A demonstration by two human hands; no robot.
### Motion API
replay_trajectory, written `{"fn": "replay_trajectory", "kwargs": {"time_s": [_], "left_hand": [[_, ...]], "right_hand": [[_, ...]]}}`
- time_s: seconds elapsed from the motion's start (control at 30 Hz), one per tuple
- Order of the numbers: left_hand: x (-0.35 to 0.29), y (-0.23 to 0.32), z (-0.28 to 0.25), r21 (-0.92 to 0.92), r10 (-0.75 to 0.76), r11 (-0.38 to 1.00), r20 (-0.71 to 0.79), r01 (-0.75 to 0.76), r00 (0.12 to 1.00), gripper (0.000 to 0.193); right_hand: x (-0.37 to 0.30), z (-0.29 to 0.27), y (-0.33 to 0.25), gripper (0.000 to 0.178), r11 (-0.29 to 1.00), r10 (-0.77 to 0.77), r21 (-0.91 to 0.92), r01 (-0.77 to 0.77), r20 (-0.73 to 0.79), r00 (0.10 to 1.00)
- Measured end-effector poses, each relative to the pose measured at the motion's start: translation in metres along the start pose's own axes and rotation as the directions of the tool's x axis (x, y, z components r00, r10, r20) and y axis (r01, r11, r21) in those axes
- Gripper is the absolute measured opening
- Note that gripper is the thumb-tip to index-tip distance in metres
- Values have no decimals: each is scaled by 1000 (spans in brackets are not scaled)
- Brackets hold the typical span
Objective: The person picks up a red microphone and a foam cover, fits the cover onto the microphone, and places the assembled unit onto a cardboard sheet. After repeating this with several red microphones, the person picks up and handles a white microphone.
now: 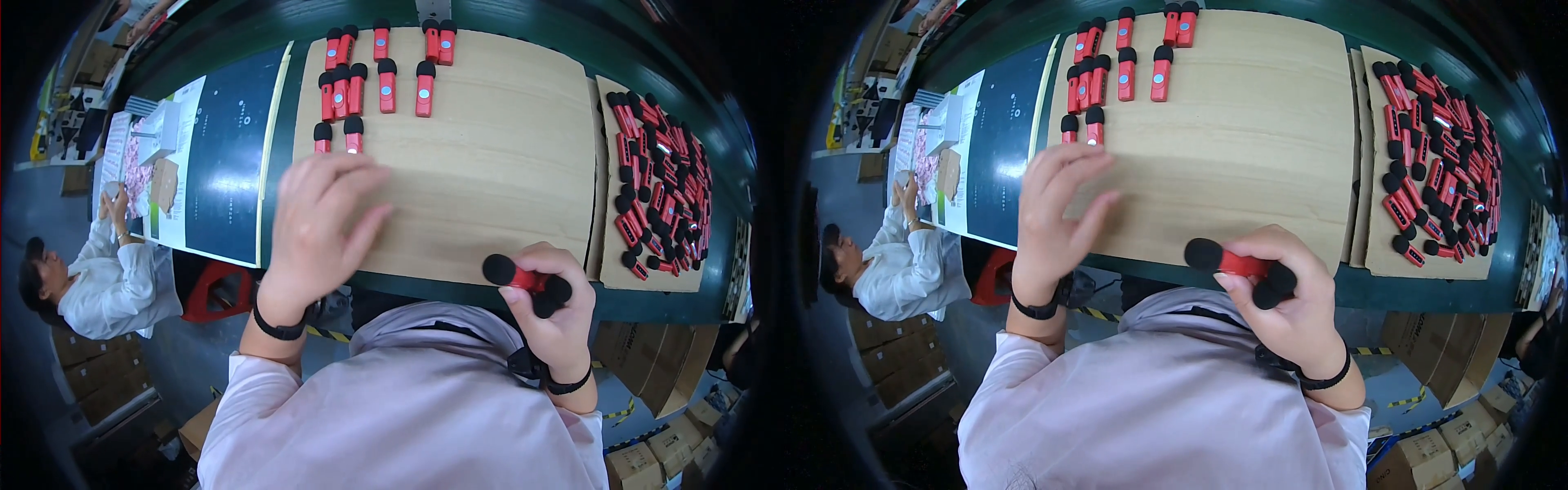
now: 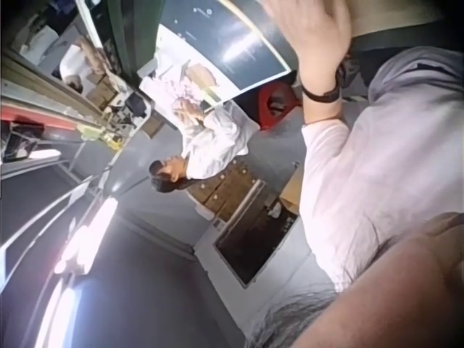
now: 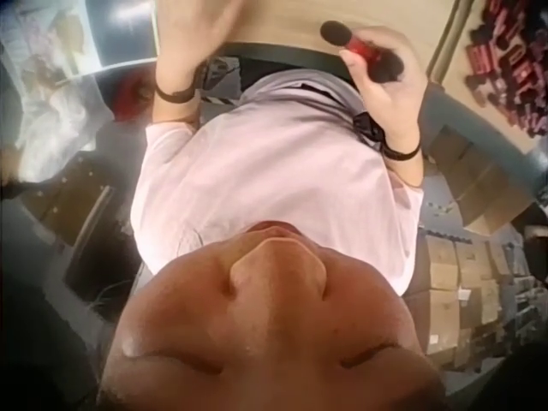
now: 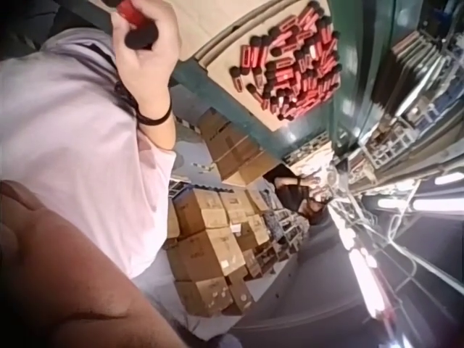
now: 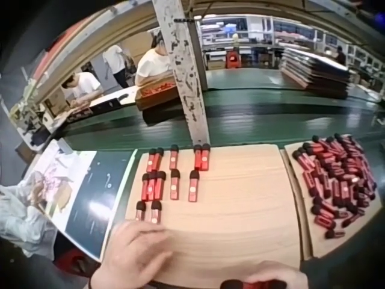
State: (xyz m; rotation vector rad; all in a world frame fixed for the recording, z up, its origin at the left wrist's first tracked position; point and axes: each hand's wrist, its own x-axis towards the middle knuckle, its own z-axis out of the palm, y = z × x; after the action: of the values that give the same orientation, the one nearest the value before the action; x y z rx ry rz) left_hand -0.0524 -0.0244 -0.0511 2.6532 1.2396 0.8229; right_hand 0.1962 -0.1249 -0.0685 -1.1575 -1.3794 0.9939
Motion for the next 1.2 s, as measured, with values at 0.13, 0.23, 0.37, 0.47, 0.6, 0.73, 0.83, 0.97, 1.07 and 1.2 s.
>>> {"fn": "replay_trajectory", "kwargs": {"time_s": [0.13,0.23,0.37,0.47,0.6,0.73,0.83,0.97,1.07,1.2], "left_hand": [[-1,40,2,-455,36,891,71,1,997,37],[1,51,6,-543,132,839,151,-30,980,38],[-2,43,11,-589,124,804,32,-82,992,35],[-5,39,13,-640,97,766,23,-59,995,34],[-3,46,13,-685,51,728,46,-5,998,33],[-1,49,13,-696,46,718,52,3,998,32],[-1,48,15,-699,64,715,51,-11,997,32],[-1,47,16,-701,90,712,55,-25,994,32],[-1,47,15,-698,88,715,57,-24,994,31],[1,49,13,-733,58,680,84,22,995,28]], "right_hand": [[6,0,2,30,986,-133,-87,143,115,984],[12,6,-1,30,981,-145,-113,157,104,984],[9,6,-12,30,1000,25,-2,-25,50,998],[6,4,-10,31,985,133,102,-136,37,990],[4,2,-4,31,988,81,130,-86,44,996],[6,2,1,30,992,-124,31,123,44,991],[6,3,2,30,984,-177,33,176,27,984],[7,3,1,31,980,-196,34,195,28,980],[7,4,0,31,981,-192,40,191,18,981],[6,3,-2,32,981,-192,20,191,32,981]]}}
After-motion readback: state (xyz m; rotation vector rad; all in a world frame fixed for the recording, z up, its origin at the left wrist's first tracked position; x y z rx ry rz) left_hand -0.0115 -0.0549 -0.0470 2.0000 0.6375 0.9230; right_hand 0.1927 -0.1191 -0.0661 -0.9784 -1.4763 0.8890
